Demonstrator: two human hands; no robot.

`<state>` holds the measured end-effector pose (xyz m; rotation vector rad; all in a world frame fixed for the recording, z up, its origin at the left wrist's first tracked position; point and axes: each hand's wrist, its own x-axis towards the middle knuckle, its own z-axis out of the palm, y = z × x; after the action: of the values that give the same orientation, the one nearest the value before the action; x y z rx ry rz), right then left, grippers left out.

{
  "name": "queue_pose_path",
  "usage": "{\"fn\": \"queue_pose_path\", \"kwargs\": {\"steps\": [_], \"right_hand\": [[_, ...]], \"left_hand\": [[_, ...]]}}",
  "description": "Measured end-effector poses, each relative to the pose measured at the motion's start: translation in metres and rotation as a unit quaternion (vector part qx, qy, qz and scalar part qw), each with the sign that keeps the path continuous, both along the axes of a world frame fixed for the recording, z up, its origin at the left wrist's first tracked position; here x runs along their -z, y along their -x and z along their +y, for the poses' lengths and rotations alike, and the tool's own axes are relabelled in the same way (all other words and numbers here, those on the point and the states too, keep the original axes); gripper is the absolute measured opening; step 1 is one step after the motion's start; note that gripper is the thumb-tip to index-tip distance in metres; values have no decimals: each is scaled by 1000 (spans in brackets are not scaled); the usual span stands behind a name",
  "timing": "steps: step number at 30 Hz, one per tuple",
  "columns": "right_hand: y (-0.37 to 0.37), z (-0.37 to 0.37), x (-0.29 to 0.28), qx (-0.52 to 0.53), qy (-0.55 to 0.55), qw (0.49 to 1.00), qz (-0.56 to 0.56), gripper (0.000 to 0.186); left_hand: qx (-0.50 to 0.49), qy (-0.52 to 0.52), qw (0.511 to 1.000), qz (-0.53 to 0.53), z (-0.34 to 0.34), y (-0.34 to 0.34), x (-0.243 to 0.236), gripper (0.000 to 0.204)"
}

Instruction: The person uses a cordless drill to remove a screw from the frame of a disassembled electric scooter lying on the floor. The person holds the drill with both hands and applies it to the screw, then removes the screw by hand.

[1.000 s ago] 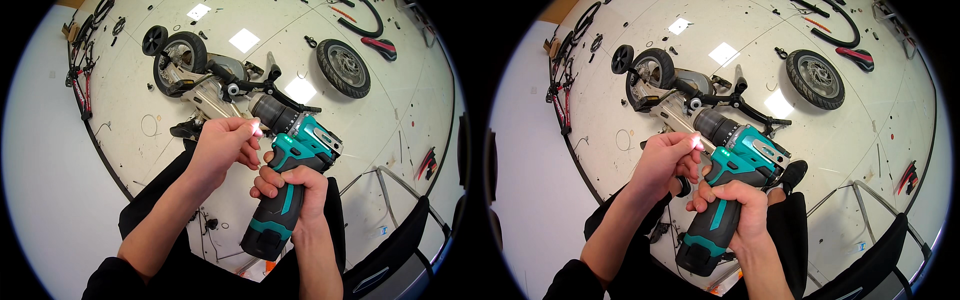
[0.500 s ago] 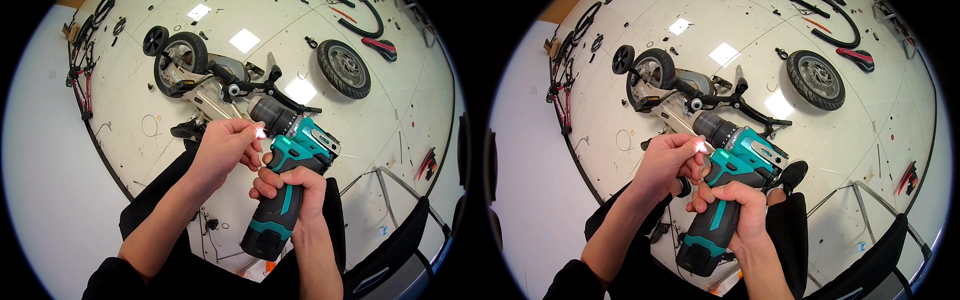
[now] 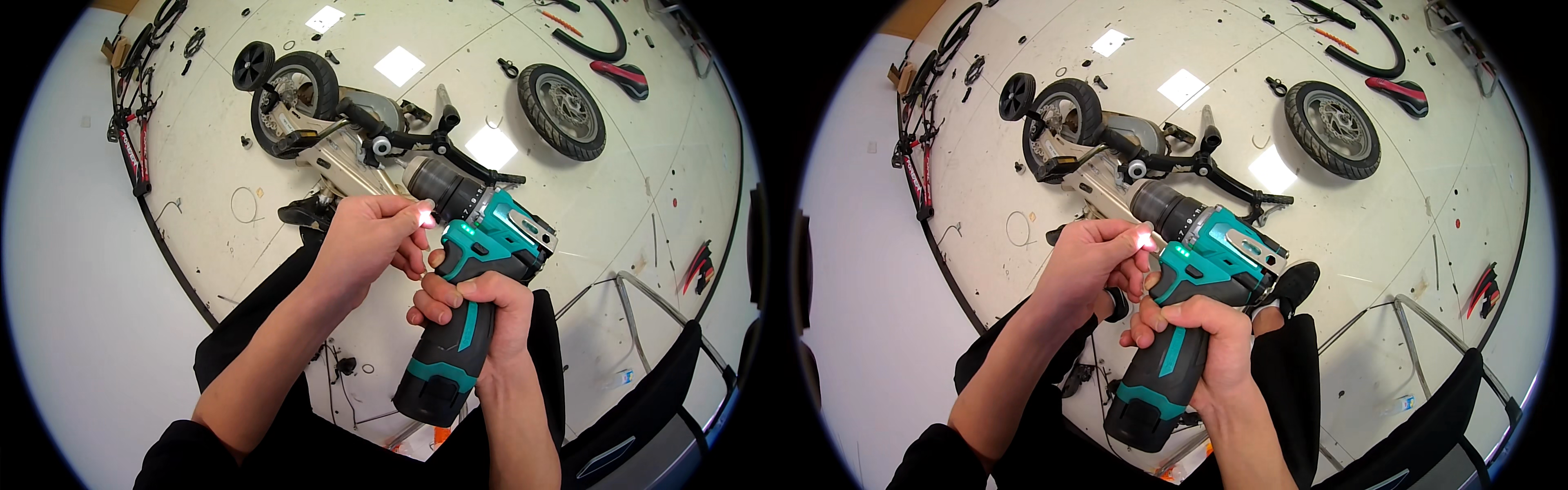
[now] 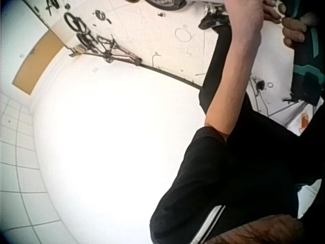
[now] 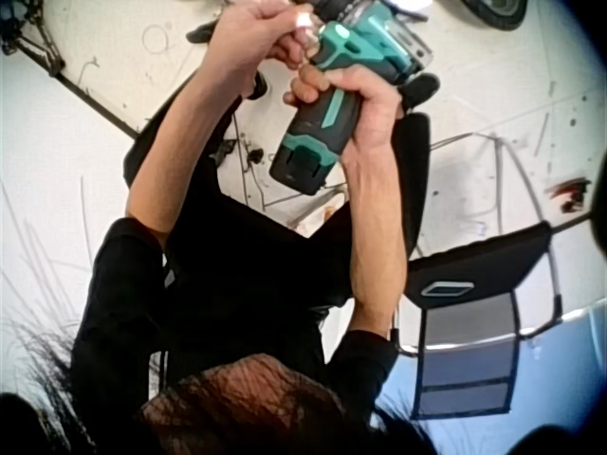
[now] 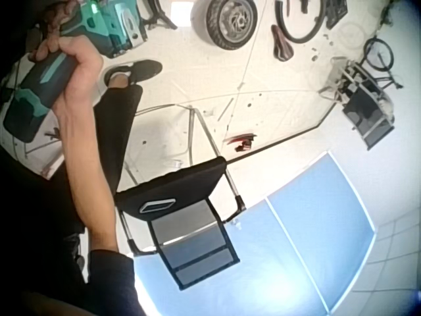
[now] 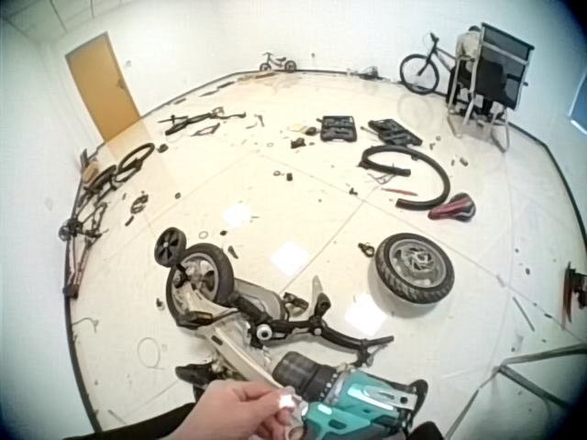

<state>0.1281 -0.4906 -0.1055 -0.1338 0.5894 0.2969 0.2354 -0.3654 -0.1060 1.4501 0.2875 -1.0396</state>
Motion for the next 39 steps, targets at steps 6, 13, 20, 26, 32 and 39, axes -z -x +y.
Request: {"fn": "queue_pose_path", "kwargs": {"steps": [6, 13, 20, 26, 32, 39], "right_hand": [[0, -1, -1, 2, -7, 1000, 1, 32], [0, -1, -1, -9, -11, 1000, 7, 31], [-1, -4, -1, -10, -23, 1000, 5, 30], [0, -5, -2, -5, -38, 999, -3, 30], [0, -3, -2, -3, -29, 999, 14, 31], [-3, -6, -6, 8, 28, 998, 52, 31]], "left_hand": [[6, -7, 1000, 6, -1, 0, 0, 23], [30, -19, 999, -5, 0, -2, -2, 22], [24, -25, 999, -3, 1, -3, -3, 23], [18, -28, 999, -8, 0, -2, -4, 24], [-1, -27, 1000, -7, -1, -2, -3, 23], [-40, -45, 997, -53, -4, 0, -4, 22]]}}
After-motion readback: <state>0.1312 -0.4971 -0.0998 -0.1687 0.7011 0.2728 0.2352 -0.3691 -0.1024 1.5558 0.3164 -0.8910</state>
